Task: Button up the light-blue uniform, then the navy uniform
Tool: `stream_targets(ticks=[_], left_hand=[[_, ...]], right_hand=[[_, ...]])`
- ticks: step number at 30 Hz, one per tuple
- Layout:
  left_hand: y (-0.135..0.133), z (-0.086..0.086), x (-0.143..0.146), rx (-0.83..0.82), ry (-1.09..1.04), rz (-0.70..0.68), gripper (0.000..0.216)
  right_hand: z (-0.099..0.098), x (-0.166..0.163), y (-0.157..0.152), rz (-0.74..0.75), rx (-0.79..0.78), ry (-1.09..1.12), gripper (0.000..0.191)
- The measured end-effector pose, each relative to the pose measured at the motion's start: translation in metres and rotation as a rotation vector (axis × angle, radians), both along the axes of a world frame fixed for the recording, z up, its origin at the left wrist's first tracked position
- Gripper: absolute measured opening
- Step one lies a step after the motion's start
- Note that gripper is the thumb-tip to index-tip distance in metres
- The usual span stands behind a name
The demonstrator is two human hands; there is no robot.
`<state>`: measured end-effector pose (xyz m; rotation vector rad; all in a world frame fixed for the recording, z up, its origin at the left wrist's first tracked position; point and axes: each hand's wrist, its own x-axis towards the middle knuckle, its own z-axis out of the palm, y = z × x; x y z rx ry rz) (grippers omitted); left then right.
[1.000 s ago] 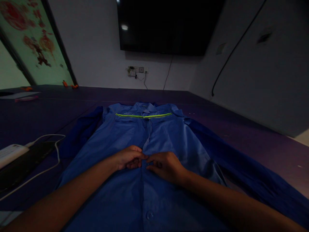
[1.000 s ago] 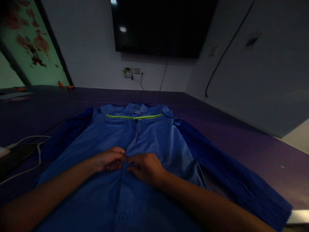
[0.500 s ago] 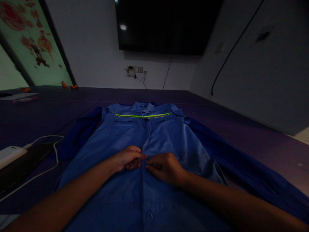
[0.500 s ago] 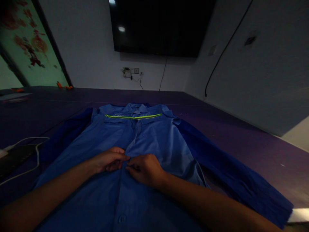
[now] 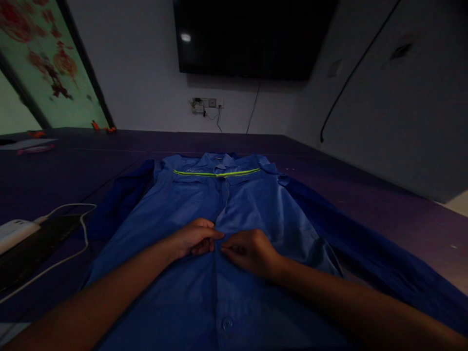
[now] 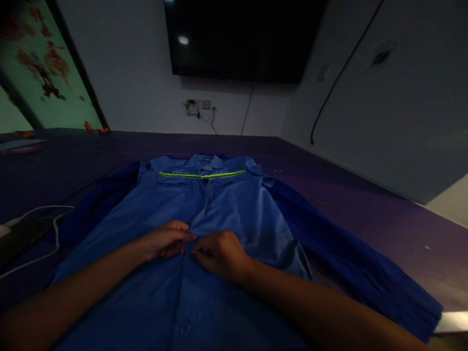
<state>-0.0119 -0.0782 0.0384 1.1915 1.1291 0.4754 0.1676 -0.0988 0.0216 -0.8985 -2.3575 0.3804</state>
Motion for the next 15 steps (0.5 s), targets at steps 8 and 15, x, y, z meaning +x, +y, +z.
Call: stream_targets(ticks=[8,15], left_hand=[[-0.0004,-0.0001,0.0004,0.008,-0.018,0.007,0.038],[0.0004,-0.0021,-0.0005,0.009,-0.029,0.001,0.039]], right_hand=[[-0.0014,0.0001,0.0012,0.030,-0.020,0.022,0.010],[0.0016,-0.0004,0.0012,0.051,-0.038,0.041,0.010]])
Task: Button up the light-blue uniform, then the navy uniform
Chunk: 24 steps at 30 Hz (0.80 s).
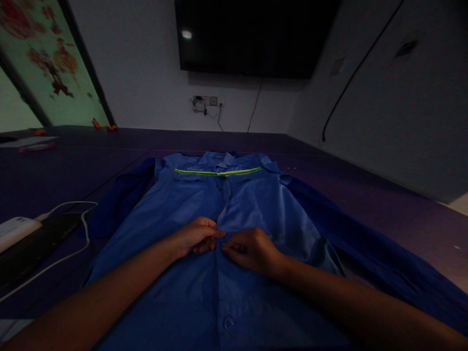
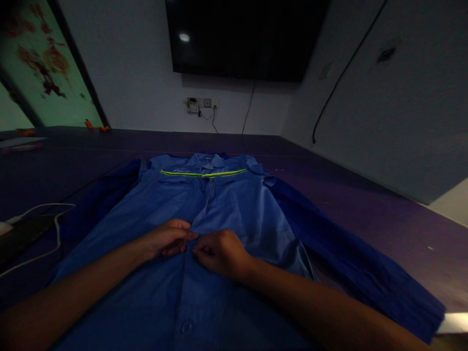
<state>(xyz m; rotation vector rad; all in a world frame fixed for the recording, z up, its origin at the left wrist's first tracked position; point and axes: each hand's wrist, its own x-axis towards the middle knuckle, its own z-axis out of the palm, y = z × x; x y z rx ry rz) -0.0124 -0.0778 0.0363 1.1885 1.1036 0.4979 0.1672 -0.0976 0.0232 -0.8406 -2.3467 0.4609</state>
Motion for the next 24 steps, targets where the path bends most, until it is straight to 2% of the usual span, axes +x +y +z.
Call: stream_targets(ticks=[24], left_hand=[[-0.0025,0.0061,0.0009,-0.010,0.007,-0.009,0.042]], right_hand=[[0.0014,0.0000,0.0013,-0.021,-0.169,0.007,0.009]])
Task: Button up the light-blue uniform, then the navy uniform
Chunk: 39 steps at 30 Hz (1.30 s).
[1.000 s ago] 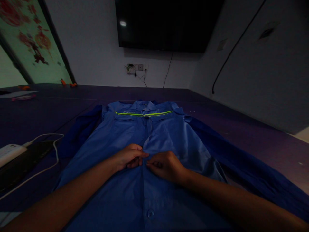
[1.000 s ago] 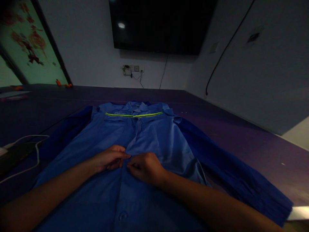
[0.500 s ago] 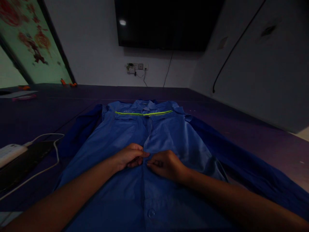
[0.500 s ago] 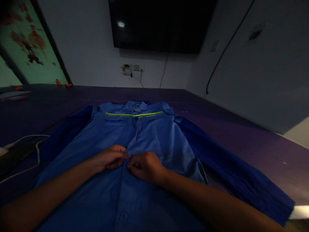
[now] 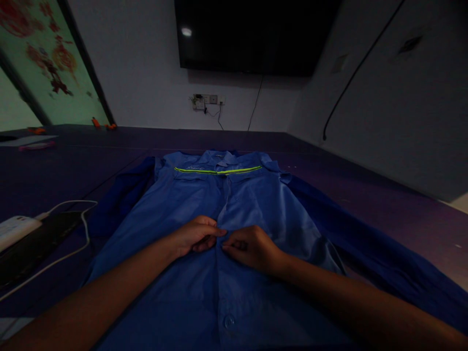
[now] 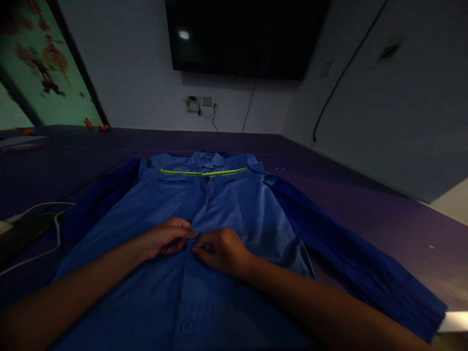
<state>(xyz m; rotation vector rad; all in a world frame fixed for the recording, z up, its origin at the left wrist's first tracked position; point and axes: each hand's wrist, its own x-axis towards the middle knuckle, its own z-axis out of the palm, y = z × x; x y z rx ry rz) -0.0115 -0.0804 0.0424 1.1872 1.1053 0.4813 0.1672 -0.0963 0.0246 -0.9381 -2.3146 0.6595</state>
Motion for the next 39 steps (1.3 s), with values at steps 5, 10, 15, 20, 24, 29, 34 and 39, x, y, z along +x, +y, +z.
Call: stream_targets(ticks=[5,10,15,20,24,29,34,39], left_hand=[[0.000,0.000,0.000,0.001,0.003,-0.005,0.043],[0.001,-0.001,-0.001,-0.011,-0.009,-0.009,0.042],[0.003,-0.002,-0.001,-0.015,-0.007,0.004,0.043],[0.004,-0.001,-0.003,-0.020,0.004,-0.018,0.039],[0.004,0.000,-0.004,-0.021,0.016,-0.038,0.037],[0.004,-0.001,-0.005,0.005,0.023,-0.063,0.035],[0.004,0.000,-0.006,0.041,0.052,-0.104,0.039],[0.004,0.003,-0.009,0.066,0.080,-0.180,0.037]], right_hand=[[0.000,0.000,0.000,-0.011,-0.030,0.007,0.009],[0.000,0.000,0.000,-0.039,-0.032,-0.021,0.010],[0.001,0.001,0.001,-0.108,-0.024,-0.041,0.014],[0.002,0.003,0.005,-0.116,-0.024,-0.022,0.020],[0.002,0.006,0.009,-0.143,-0.034,-0.007,0.023],[0.002,0.009,0.012,-0.171,-0.006,-0.001,0.026],[0.002,0.009,0.013,-0.200,0.041,-0.020,0.031],[0.001,0.009,0.014,-0.229,0.059,-0.049,0.034]])
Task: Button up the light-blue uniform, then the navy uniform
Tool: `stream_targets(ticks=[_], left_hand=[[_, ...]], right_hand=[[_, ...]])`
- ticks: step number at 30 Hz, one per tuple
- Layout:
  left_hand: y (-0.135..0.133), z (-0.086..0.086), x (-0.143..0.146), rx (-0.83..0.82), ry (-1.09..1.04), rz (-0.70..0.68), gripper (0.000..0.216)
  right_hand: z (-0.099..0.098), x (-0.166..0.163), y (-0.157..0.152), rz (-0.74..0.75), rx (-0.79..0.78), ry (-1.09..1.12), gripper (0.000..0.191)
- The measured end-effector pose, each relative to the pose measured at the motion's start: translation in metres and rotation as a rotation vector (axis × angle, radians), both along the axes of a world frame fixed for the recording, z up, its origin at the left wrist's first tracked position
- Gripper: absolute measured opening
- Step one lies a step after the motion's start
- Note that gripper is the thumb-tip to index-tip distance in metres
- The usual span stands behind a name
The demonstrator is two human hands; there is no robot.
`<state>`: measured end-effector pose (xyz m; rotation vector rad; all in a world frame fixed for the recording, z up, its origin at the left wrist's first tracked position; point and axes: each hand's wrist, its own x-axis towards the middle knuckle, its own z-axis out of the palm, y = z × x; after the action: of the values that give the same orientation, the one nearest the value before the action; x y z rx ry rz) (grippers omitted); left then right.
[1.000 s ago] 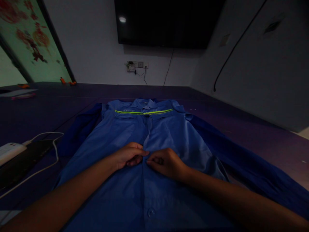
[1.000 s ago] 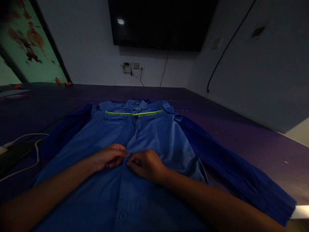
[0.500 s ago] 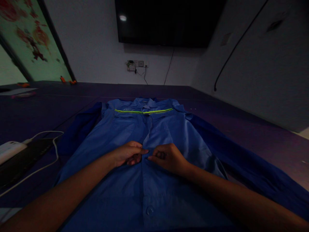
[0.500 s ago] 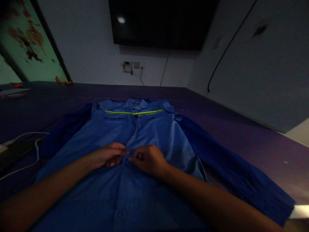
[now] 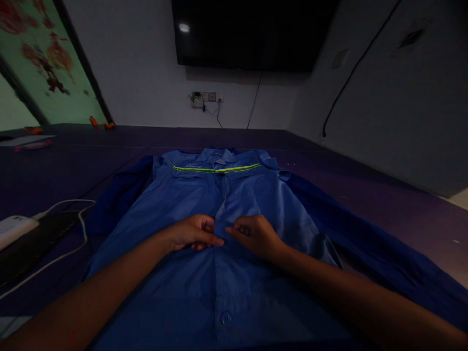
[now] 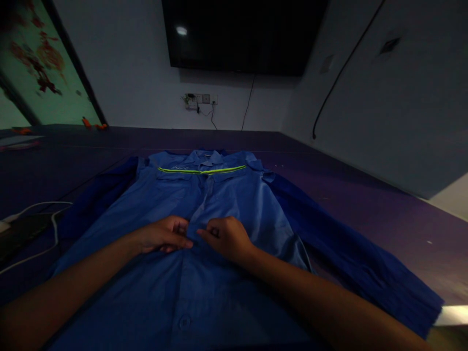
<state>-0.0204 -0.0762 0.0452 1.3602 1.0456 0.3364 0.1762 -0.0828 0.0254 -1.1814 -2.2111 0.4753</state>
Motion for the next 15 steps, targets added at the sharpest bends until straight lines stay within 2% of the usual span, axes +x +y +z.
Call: stream_targets(ticks=[10,15], left_hand=[[0.0000,-0.0051,0.0004,0.042,0.048,-0.003,0.032],[-0.0010,-0.0048,0.0016,0.040,0.034,0.006,0.029]], right_hand=[[-0.0005,-0.0003,-0.0010,0.011,0.033,-0.009,0.034],[0.0006,-0.0006,-0.0017,0.022,0.000,-0.002,0.033]])
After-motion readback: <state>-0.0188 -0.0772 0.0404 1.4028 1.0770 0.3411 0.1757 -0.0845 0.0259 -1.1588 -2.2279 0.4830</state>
